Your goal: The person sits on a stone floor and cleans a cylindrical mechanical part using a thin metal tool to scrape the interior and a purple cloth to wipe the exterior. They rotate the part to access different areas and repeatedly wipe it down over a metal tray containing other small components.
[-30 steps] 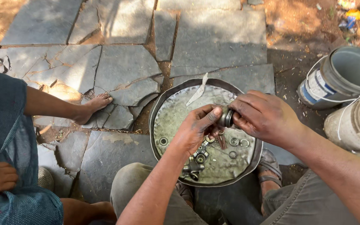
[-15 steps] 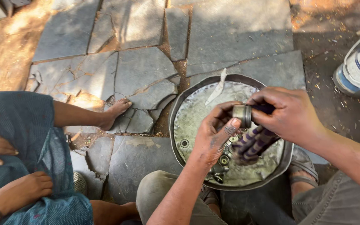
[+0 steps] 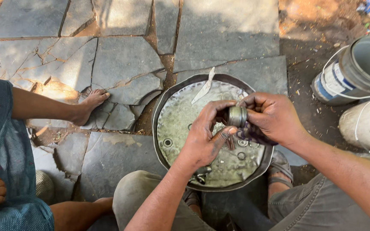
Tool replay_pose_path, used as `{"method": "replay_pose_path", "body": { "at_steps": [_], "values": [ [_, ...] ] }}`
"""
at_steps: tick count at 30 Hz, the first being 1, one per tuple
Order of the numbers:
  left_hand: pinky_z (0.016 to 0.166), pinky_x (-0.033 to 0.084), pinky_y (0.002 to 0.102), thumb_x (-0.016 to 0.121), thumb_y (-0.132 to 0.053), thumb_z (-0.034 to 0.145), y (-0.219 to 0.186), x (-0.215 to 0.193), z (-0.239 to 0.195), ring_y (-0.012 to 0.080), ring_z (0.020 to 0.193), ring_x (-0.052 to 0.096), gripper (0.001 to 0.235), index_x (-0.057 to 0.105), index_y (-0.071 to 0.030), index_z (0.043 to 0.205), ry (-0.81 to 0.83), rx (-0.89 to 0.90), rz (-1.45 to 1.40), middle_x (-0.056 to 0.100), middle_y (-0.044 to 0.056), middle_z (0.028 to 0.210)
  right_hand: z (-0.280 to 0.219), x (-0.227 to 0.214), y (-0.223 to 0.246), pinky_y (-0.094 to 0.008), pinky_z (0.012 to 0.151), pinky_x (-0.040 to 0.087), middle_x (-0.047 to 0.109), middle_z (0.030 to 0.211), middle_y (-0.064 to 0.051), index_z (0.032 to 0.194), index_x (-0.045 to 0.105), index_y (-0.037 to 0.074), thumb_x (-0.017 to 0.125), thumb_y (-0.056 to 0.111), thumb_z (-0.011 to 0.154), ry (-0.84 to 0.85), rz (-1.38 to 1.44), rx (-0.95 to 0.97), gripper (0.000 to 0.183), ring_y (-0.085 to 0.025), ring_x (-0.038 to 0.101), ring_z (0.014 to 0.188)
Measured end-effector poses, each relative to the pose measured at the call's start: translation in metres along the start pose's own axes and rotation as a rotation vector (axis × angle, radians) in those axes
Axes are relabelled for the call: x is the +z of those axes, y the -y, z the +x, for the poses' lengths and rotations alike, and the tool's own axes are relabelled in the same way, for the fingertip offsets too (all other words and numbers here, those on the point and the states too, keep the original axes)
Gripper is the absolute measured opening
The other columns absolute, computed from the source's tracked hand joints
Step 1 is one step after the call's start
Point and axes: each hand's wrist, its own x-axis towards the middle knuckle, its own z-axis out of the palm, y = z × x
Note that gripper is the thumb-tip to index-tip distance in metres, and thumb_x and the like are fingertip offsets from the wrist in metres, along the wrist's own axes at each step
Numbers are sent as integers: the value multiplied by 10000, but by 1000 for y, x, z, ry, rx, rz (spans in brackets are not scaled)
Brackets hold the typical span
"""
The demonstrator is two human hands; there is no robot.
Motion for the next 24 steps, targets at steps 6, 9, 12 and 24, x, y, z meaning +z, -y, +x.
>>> {"method": "replay_pose_path", "body": {
  "at_steps": [6, 9, 12, 24],
  "values": [
    [1114, 484, 422, 771, -50, 871, -13, 3, 6, 340, 1322, 589, 542, 561, -85, 1370, -9, 87, 180, 585, 148, 1387, 5, 0, -16, -243, 574, 495, 727, 824, -38, 980, 762, -46, 663, 78, 950, 31, 245, 218, 162, -62, 603, 674],
    [1090, 496, 425, 751, -20, 881, -11, 7, 2, 362, 1346, 564, 535, 561, -88, 1376, -25, 93, 225, 567, 149, 1414, 8, 0, -21, -244, 514, 474, 712, 780, -57, 974, 747, -44, 635, 90, 954, 53, 401, 365, 176, -94, 596, 595],
    [1082, 522, 413, 744, -11, 891, -8, 9, 3, 360, 1343, 584, 520, 570, -100, 1373, -62, 148, 269, 571, 129, 1422, 7, -3, -18, -243, 459, 445, 680, 698, -89, 922, 720, -61, 621, 120, 967, 106, 487, 433, 211, -120, 577, 517],
    [1037, 560, 344, 786, 37, 838, 27, 2, 15, 198, 1169, 637, 537, 512, -82, 1285, -293, -43, -185, 603, 80, 1277, -1, -4, 10, -285, 443, 407, 616, 624, -115, 757, 628, -39, 639, 566, 919, 63, 392, 505, 626, -140, 488, 463]
  ]
}}
